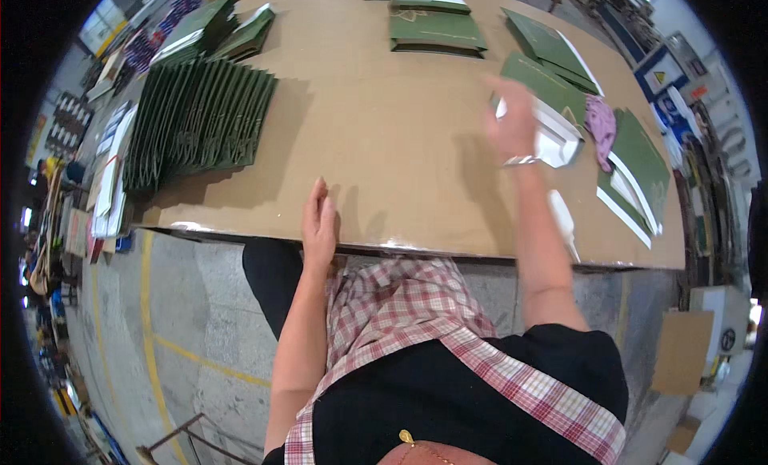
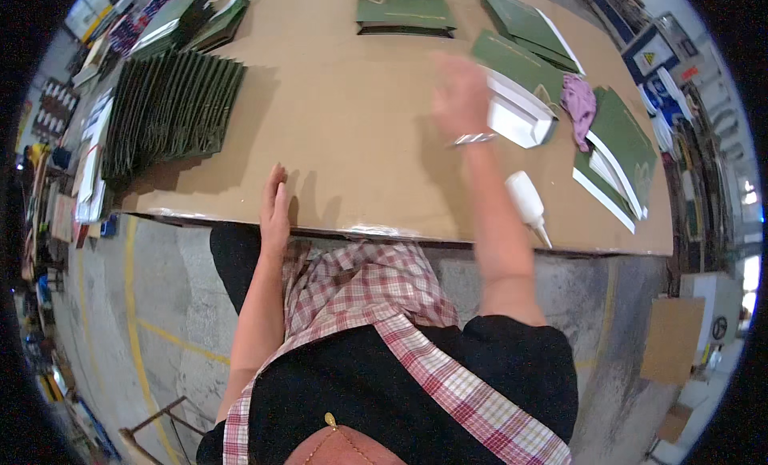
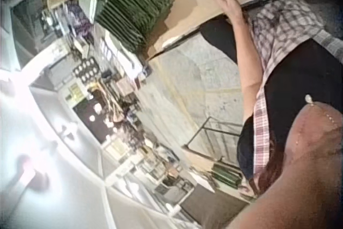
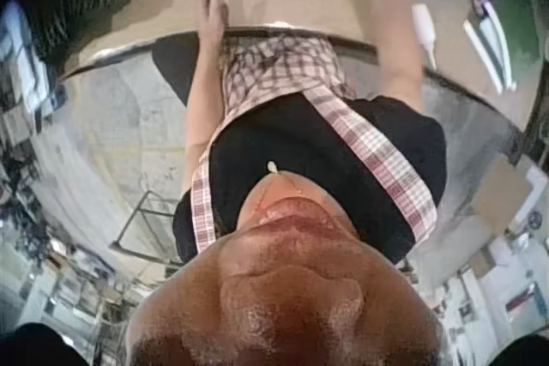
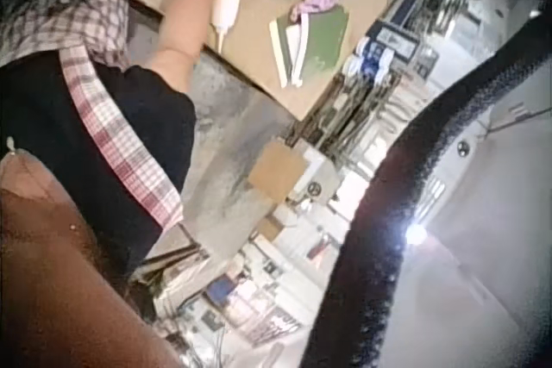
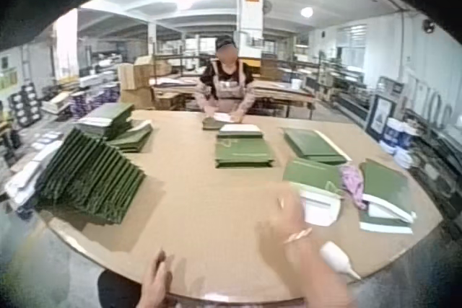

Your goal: Applying glue to the flaps of paper gift bags and folding them to assemble.

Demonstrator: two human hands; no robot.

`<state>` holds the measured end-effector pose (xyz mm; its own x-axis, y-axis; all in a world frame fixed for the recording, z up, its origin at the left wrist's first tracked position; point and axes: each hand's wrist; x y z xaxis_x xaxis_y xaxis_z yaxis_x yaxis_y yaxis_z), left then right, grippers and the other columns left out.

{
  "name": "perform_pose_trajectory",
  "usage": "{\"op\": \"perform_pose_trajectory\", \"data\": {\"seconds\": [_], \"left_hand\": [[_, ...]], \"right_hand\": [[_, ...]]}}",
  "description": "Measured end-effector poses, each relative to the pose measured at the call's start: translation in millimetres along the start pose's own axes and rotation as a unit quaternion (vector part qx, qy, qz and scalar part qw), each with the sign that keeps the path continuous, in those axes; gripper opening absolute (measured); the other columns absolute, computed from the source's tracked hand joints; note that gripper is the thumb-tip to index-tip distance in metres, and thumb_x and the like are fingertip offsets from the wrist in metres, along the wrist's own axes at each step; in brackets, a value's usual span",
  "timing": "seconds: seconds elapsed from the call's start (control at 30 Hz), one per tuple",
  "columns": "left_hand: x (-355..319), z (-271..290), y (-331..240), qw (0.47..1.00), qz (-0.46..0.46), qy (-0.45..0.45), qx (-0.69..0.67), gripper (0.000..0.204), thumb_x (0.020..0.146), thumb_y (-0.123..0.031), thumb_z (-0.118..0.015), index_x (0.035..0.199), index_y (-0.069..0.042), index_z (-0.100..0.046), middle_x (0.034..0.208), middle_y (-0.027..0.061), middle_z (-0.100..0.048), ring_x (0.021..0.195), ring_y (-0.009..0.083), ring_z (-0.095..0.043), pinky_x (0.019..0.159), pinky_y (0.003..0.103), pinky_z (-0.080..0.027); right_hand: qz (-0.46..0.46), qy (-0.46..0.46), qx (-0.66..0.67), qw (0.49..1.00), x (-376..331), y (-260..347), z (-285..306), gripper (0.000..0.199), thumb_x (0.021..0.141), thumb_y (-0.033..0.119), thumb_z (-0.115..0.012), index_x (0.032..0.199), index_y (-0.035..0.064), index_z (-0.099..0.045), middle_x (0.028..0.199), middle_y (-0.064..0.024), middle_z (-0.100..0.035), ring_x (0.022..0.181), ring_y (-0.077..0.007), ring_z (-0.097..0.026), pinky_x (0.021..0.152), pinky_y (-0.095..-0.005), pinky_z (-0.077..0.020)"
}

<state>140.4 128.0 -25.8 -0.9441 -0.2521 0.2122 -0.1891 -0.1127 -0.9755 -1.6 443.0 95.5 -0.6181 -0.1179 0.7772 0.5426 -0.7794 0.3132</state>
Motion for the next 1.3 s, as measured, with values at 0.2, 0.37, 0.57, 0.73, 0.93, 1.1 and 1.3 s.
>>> {"op": "perform_pose_trajectory", "data": {"seconds": [0.2, 0.37, 0.57, 0.73, 0.93, 1.1, 1.3], "left_hand": [[-1, -9, 21, 0.998, -0.017, 0.052, -0.029, 0.041, 0.097, -0.009, -0.051, 0.135, 0.003, -0.045, 0.133, 0.0144, -0.046, 0.125, 0.0230, -0.046, 0.106, 0.034, -0.036], [-8, -2, 23, 0.999, -0.016, 0.037, -0.017, 0.044, 0.091, -0.002, -0.054, 0.134, 0.001, -0.046, 0.136, 0.0145, -0.044, 0.127, 0.0245, -0.045, 0.107, 0.036, -0.036], [-15, -15, -32, 0.964, -0.162, 0.040, 0.209, 0.059, 0.085, -0.003, -0.059, 0.140, 0.000, -0.039, 0.139, 0.0190, -0.045, 0.132, 0.0319, -0.042, 0.109, 0.039, -0.033], [-17, -11, -53, 0.976, -0.054, 0.052, 0.205, 0.064, 0.082, -0.003, -0.066, 0.140, 0.001, -0.039, 0.125, 0.0159, -0.053, 0.112, 0.0258, -0.055, 0.099, 0.035, -0.044], [-36, 8, -26, 0.984, 0.161, 0.070, -0.019, 0.055, 0.082, -0.006, -0.073, 0.130, 0.004, -0.048, 0.103, 0.0089, -0.057, 0.087, 0.0117, -0.059, 0.080, 0.025, -0.051], [-44, -2, -29, 0.966, 0.202, 0.057, -0.149, 0.046, 0.080, -0.012, -0.076, 0.116, 0.004, -0.053, 0.090, 0.0070, -0.061, 0.078, 0.0120, -0.061, 0.067, 0.024, -0.051], [-49, -11, -19, 0.970, 0.168, 0.048, -0.167, 0.032, 0.082, -0.008, -0.072, 0.106, 0.002, -0.054, 0.080, 0.0045, -0.061, 0.068, 0.0097, -0.059, 0.054, 0.023, -0.048]], "right_hand": [[-0.175, 0.238, -0.471, 0.831, -2, -188, 73, 0.044, 0.082, 0.014, -0.061, 0.125, 0.0204, -0.059, 0.128, -0.0150, -0.057, 0.126, -0.0348, -0.047, 0.102, -0.0460, -0.0401], [-0.192, 0.271, -0.352, 0.875, -13, -166, 49, 0.029, 0.081, 0.013, -0.059, 0.108, 0.0172, -0.066, 0.102, -0.0116, -0.067, 0.101, -0.0297, -0.062, 0.085, -0.0454, -0.0477], [0.030, 0.237, -0.135, 0.962, -68, -4, 11, 0.029, 0.079, 0.002, -0.054, 0.101, 0.0152, -0.067, 0.089, -0.0073, -0.066, 0.086, -0.0285, -0.063, 0.072, -0.0429, -0.0481], [0.066, 0.269, -0.017, 0.961, -106, 76, 9, 0.027, 0.077, 0.001, -0.056, 0.098, 0.0139, -0.067, 0.088, -0.0059, -0.065, 0.083, -0.0266, -0.061, 0.072, -0.0392, -0.0477], [0.059, 0.215, -0.007, 0.975, -127, 83, 4, 0.028, 0.076, 0.000, -0.057, 0.098, 0.0122, -0.069, 0.091, -0.0058, -0.066, 0.087, -0.0252, -0.061, 0.076, -0.0368, -0.0467], [0.030, 0.210, 0.028, 0.977, -130, 86, 7, 0.032, 0.073, -0.004, -0.058, 0.100, 0.0098, -0.069, 0.093, -0.0074, -0.067, 0.088, -0.0271, -0.061, 0.077, -0.0375, -0.0468], [0.024, 0.241, 0.029, 0.970, -130, 81, 12, 0.031, 0.075, -0.004, -0.057, 0.101, 0.0097, -0.068, 0.094, -0.0081, -0.066, 0.088, -0.0280, -0.061, 0.078, -0.0379, -0.0469]]}}
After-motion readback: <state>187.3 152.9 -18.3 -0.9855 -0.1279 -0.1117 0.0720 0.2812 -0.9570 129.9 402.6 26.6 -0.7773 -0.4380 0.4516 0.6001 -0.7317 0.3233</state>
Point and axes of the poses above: each hand's wrist, its own x-axis towards the middle knuckle, its own z-axis out of the back of the hand, y = z × x
